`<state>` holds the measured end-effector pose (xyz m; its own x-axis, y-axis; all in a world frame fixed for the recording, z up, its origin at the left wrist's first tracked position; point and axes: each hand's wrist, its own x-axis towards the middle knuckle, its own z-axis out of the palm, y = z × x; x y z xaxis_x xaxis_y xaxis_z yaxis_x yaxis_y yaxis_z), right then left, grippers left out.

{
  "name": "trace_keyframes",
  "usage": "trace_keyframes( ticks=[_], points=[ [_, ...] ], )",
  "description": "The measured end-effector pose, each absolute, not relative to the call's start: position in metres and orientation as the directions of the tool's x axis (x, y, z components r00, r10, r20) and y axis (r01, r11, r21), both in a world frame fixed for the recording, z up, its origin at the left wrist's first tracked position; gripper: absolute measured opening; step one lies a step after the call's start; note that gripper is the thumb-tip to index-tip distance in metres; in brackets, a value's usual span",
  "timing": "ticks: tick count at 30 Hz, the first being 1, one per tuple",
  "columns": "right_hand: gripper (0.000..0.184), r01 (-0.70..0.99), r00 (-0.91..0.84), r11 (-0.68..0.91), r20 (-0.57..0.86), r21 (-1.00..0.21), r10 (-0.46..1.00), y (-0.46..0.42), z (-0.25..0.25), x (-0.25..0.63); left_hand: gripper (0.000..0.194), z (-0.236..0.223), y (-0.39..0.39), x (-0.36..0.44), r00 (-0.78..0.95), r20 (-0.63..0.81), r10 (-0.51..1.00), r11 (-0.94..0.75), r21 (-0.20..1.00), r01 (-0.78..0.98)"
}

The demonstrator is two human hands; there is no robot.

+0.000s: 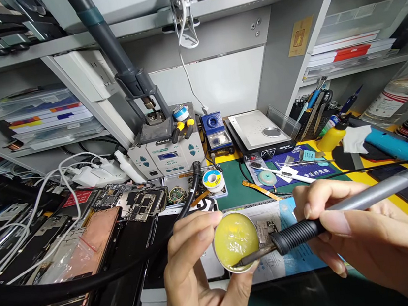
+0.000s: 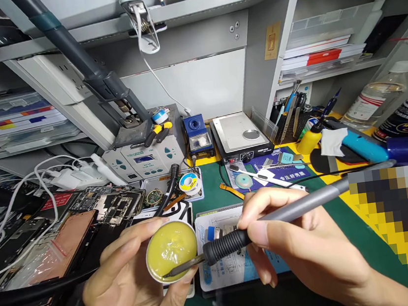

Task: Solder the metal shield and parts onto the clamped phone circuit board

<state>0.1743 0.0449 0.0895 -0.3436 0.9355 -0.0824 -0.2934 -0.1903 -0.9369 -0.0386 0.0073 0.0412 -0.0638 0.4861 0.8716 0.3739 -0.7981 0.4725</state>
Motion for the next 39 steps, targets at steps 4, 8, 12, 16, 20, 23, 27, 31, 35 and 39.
trace_keyframes(
  ticks=[4,8,12,16,20,23,27,31,35,39],
  points=[
    [0.011,-0.299,-0.343,-0.191,-0.081,-0.935,0.936,0.046,0.089,0.175,0.086,0.04,0.008,-0.039,-0.058,0.874,0.482,-0.804,0.468,0.367],
    [0.012,-0.328,-0.331,-0.184,-0.07,-0.926,0.941,0.046,0.086,0.178,0.086,0.039,0.007,-0.038,-0.063,0.874,0.481,-0.802,0.469,0.369],
    [0.01,-0.322,-0.359,-0.196,-0.073,-0.926,0.931,0.046,0.085,0.178,0.083,0.038,0.006,-0.037,-0.093,0.871,0.482,-0.795,0.479,0.372],
    [0.008,-0.313,-0.366,-0.193,-0.07,-0.93,0.928,0.045,0.085,0.178,0.084,0.038,0.005,-0.037,-0.092,0.873,0.48,-0.794,0.476,0.377],
    [0.007,-0.303,-0.346,-0.176,-0.064,-0.937,0.936,0.043,0.088,0.177,0.084,0.038,0.006,-0.038,-0.099,0.87,0.483,-0.794,0.483,0.369],
    [0.008,-0.325,-0.294,-0.164,-0.065,-0.932,0.954,0.043,0.09,0.177,0.083,0.038,0.006,-0.036,-0.114,0.868,0.484,-0.79,0.489,0.371],
    [0.01,-0.318,-0.326,-0.174,-0.065,-0.932,0.943,0.044,0.091,0.176,0.082,0.038,0.007,-0.035,-0.137,0.865,0.483,-0.782,0.497,0.376],
    [0.012,-0.348,-0.254,-0.167,-0.079,-0.922,0.964,0.045,0.093,0.178,0.083,0.036,0.006,-0.036,-0.143,0.857,0.496,-0.78,0.512,0.359],
    [0.013,-0.371,-0.171,-0.15,-0.092,-0.916,0.981,0.046,0.099,0.18,0.086,0.033,0.002,-0.036,-0.183,0.821,0.54,-0.771,0.57,0.284],
    [0.011,-0.415,-0.087,-0.125,-0.098,-0.901,0.991,0.049,0.103,0.182,0.071,0.039,-0.002,-0.037,-0.19,0.62,0.761,-0.624,0.78,0.043]
  ],
)
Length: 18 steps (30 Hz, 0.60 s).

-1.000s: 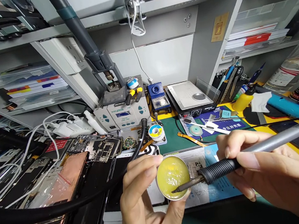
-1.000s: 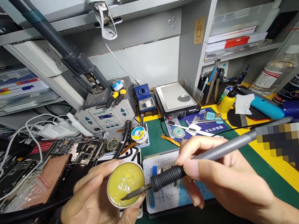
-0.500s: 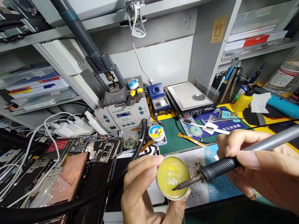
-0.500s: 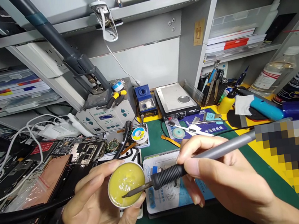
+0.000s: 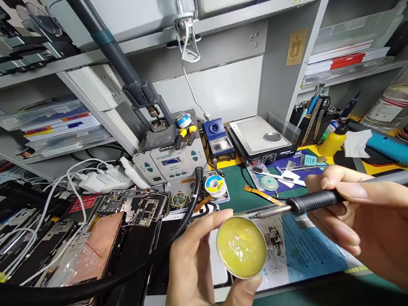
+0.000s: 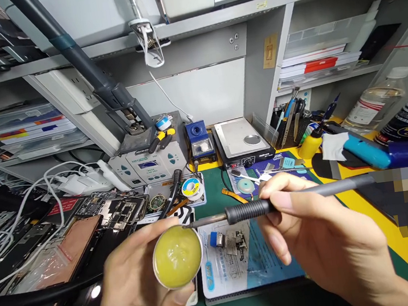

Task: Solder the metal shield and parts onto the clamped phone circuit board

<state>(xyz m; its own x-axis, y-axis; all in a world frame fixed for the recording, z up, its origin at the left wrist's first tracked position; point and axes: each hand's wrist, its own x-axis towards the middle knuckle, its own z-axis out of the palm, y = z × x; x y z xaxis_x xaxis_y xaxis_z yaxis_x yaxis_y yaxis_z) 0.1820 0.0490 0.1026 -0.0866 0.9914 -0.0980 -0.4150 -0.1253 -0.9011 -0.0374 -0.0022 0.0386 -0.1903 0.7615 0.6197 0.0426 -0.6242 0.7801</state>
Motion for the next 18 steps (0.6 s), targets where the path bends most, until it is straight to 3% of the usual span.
trace_keyframes(
  ticks=[3,6,11,18],
  points=[
    [0.011,-0.447,-0.015,-0.089,-0.092,-0.89,0.996,0.053,0.102,0.183,0.043,0.049,0.0,-0.044,-0.019,0.356,0.934,-0.351,0.909,-0.227],
    [0.012,-0.484,0.013,-0.062,-0.077,-0.873,0.997,0.057,0.102,0.184,0.032,0.056,0.005,-0.051,0.132,0.225,0.966,-0.145,0.883,-0.446],
    [0.012,-0.501,-0.022,-0.101,-0.104,-0.86,0.994,0.059,0.1,0.183,0.034,0.056,0.012,-0.053,0.305,0.186,0.934,0.066,0.749,-0.659],
    [0.014,-0.474,0.031,-0.095,-0.125,-0.875,0.992,0.058,0.099,0.182,0.043,0.057,0.013,-0.055,0.421,0.229,0.877,0.205,0.615,-0.761]
  ],
)
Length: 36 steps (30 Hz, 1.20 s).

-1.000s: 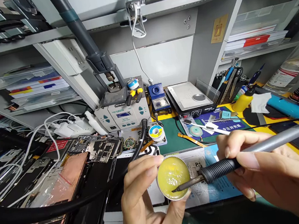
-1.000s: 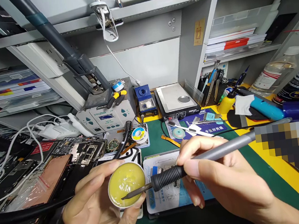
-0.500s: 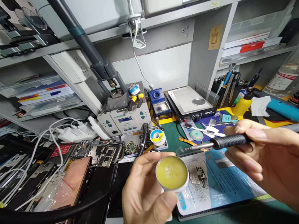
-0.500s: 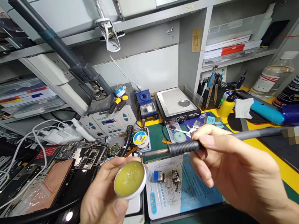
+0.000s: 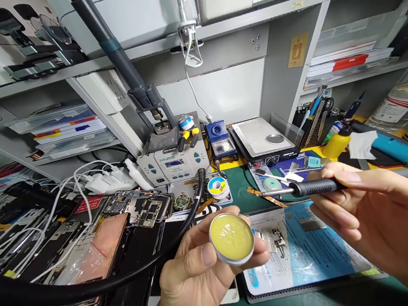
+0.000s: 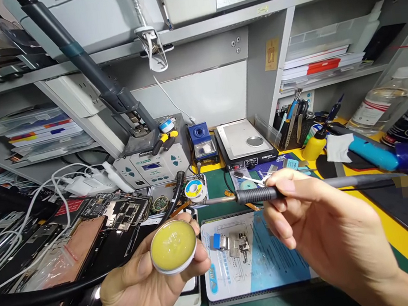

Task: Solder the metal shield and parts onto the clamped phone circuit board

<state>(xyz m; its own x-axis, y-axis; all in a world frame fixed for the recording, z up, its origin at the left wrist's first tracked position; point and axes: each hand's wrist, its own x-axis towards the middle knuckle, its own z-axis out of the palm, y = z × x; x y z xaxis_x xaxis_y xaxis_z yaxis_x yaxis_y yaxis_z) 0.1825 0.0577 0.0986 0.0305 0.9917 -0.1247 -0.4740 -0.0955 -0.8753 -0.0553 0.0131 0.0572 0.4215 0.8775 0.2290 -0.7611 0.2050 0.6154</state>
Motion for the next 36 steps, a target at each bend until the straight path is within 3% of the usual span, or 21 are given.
trace_keyframes(
  ticks=[5,12,21,36],
  points=[
    [0.016,-0.457,0.034,-0.144,-0.178,-0.878,0.983,0.0602,0.0972,0.1823,0.049,0.0552,0.0138,-0.0563,0.423,0.247,0.872,0.21,0.591,-0.779],
    [0.007,-0.483,0.051,-0.092,-0.133,-0.871,0.99,0.0609,0.096,0.1829,0.049,0.0554,0.0135,-0.0535,0.448,0.229,0.864,0.251,0.575,-0.778],
    [0.01,-0.463,0.026,-0.114,-0.142,-0.879,0.989,0.0588,0.0963,0.1852,0.054,0.0526,0.0146,-0.0527,0.445,0.214,0.87,0.258,0.571,-0.779],
    [0.009,-0.466,-0.022,-0.129,-0.134,-0.875,0.991,0.0616,0.0941,0.182,0.049,0.0558,0.0121,-0.0536,0.444,0.15,0.883,0.287,0.576,-0.765]
  ],
)
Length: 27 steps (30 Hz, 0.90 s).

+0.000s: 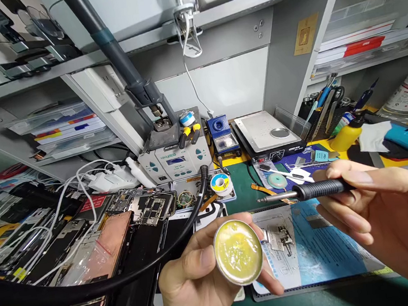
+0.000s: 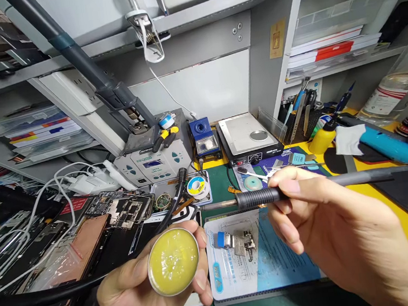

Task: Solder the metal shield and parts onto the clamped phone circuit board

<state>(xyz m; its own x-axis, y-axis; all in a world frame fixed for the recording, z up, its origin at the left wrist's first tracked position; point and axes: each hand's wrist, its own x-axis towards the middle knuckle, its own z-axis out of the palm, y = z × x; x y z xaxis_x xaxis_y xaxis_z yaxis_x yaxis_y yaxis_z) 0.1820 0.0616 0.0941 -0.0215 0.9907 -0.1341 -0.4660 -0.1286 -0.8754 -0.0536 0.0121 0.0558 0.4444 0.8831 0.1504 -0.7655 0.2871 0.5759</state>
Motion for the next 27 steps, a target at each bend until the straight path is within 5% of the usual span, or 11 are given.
trace_keyframes(
  ticks=[9,16,21,27],
  points=[
    [0.014,-0.442,-0.06,-0.118,-0.102,-0.889,0.993,0.056,0.093,0.183,0.04,0.058,0.01,-0.05,0.411,0.169,0.896,0.196,0.681,-0.706],
    [0.016,-0.443,-0.14,-0.151,-0.098,-0.884,0.985,0.052,0.08,0.189,0.046,0.051,0.004,-0.047,0.103,0.312,0.944,-0.248,0.884,-0.397],
    [0.011,-0.367,-0.28,-0.152,-0.047,-0.918,0.959,0.054,0.076,0.196,0.059,0.043,0.002,-0.038,-0.113,0.571,0.813,-0.58,0.811,-0.073],
    [0.012,-0.374,-0.244,-0.125,-0.033,-0.919,0.969,0.051,0.08,0.186,0.059,0.039,0.004,-0.033,-0.175,0.707,0.685,-0.688,0.707,0.165]
  ],
)
